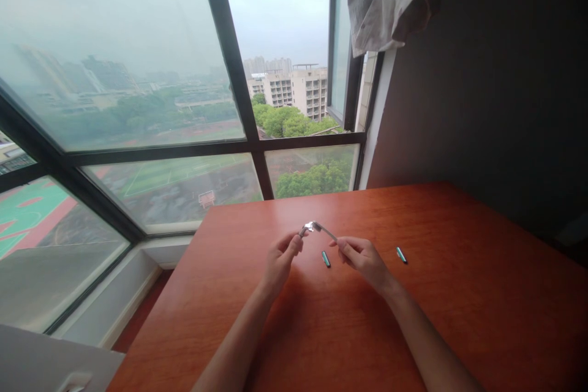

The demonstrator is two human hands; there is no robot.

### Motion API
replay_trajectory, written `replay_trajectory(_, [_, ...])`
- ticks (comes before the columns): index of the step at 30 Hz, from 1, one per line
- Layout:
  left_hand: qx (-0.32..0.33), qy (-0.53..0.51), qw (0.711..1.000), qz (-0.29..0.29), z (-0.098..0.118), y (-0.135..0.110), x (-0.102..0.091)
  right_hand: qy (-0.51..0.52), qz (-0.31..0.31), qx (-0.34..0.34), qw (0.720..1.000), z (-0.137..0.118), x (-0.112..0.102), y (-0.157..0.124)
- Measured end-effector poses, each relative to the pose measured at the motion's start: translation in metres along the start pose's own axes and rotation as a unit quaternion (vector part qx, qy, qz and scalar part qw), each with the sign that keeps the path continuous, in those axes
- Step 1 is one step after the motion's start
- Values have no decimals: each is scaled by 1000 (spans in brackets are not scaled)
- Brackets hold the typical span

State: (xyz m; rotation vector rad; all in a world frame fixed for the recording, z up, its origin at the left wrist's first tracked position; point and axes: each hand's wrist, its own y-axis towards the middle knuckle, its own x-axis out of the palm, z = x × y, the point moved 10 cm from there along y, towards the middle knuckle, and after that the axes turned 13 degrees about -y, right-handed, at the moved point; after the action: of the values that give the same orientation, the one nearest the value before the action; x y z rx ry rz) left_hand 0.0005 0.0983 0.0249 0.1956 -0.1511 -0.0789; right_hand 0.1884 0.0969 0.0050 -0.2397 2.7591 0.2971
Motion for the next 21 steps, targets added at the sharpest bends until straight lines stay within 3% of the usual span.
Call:
replay_trajectory(8, [-3, -15, 1000, -5, -1, -1, 2, -34, 47, -18, 998, -5, -9, 0])
replay_trajectory(21, [-14, -59, 998, -21, -7, 1, 7, -40, 50, -52, 997, -21, -3, -2])
